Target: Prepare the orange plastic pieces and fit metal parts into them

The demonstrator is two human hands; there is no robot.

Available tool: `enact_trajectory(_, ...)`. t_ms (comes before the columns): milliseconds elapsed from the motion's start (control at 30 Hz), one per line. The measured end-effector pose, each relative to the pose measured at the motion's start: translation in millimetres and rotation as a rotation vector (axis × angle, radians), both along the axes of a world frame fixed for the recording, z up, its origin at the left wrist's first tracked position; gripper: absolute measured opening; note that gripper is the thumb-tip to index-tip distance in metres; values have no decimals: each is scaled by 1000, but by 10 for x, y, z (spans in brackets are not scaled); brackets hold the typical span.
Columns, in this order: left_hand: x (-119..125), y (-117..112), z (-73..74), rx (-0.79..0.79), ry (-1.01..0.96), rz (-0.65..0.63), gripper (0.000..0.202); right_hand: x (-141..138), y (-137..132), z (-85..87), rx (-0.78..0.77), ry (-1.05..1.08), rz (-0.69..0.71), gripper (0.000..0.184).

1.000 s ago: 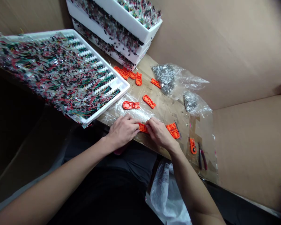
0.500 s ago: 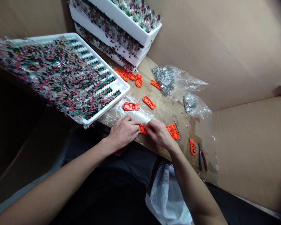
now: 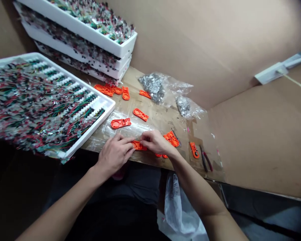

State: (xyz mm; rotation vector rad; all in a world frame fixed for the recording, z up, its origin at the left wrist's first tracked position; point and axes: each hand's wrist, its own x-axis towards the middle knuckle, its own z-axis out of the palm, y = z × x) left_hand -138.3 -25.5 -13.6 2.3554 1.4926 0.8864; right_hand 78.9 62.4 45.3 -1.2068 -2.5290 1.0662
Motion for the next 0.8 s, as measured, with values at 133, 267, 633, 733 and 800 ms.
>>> enact_trajectory(133, -5, 18, -2, 15, 0, -14, 17, 3, 99, -5, -268, 31, -49, 10)
enact_trajectory(267, -14, 17, -16, 32, -18, -16, 17, 382, 531, 35, -408, 163, -327, 11)
enact_trajectory(633, -13, 7, -66, 46, -17, 4, 17, 2017, 1372, -150, 124, 132, -1137, 14)
enact_trajectory(733, -13, 9, -60, 39, -11, 5, 16, 2149, 1417, -230, 132, 71, -1121, 15)
enact_trajectory(800, -11, 7, -55, 35, -8, 4, 17, 2205, 1464, -261, 146, 23, -1083, 16)
